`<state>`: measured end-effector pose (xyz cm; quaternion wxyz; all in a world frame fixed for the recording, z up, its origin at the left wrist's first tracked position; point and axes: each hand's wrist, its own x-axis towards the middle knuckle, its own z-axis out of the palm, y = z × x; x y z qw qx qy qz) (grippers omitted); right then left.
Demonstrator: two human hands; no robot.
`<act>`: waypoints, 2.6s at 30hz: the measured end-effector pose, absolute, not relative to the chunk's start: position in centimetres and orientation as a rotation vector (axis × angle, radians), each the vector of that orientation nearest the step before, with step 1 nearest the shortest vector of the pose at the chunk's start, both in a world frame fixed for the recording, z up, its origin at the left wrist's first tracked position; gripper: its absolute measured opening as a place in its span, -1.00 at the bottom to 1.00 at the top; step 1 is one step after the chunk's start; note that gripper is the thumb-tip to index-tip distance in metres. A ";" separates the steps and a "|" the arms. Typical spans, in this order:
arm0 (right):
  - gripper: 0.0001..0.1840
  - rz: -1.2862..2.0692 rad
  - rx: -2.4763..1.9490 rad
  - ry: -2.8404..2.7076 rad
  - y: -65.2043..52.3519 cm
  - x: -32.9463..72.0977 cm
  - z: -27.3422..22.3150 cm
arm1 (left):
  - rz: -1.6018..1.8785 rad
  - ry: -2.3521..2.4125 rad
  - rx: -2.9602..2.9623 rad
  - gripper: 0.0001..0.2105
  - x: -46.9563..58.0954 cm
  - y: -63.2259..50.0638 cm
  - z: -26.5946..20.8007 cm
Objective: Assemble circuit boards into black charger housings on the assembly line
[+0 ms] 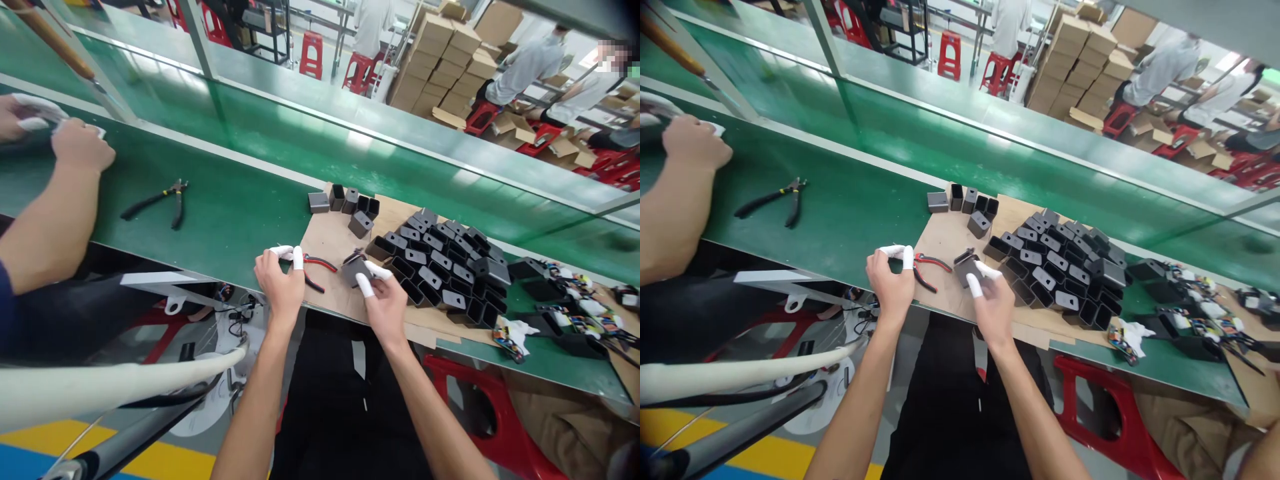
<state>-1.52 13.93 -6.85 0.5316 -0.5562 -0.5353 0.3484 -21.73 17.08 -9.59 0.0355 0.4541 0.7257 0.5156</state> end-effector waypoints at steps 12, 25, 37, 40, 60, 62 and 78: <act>-0.74 1.604 -1.033 0.041 10.9 -2.3 0.5 | 1.583 2.218 1.428 -0.88 -21.7 17.4 -9.7; -0.60 1.322 -1.189 -0.491 11.1 -2.1 -2.4 | 1.583 2.227 1.418 -0.87 -21.6 17.4 -9.9; -0.72 0.337 -1.433 -1.858 13.5 -1.2 -8.7 | 1.544 2.245 1.417 -0.88 -21.3 17.2 -9.6; -0.71 0.389 -1.456 -1.841 13.7 -1.2 -9.3 | 1.522 2.256 1.419 -0.87 -21.3 17.2 -9.7; -0.70 1.711 -1.011 -0.172 8.7 -3.3 4.6 | 1.553 2.226 1.421 -0.87 -21.3 17.5 -9.7; -0.70 1.716 -1.000 -0.168 8.7 -3.4 4.9 | 1.552 2.225 1.424 -0.87 -21.3 17.5 -9.7; -0.57 1.864 -0.782 -0.006 6.9 -2.9 6.9 | 1.578 2.209 1.428 -0.86 -21.2 17.5 -9.6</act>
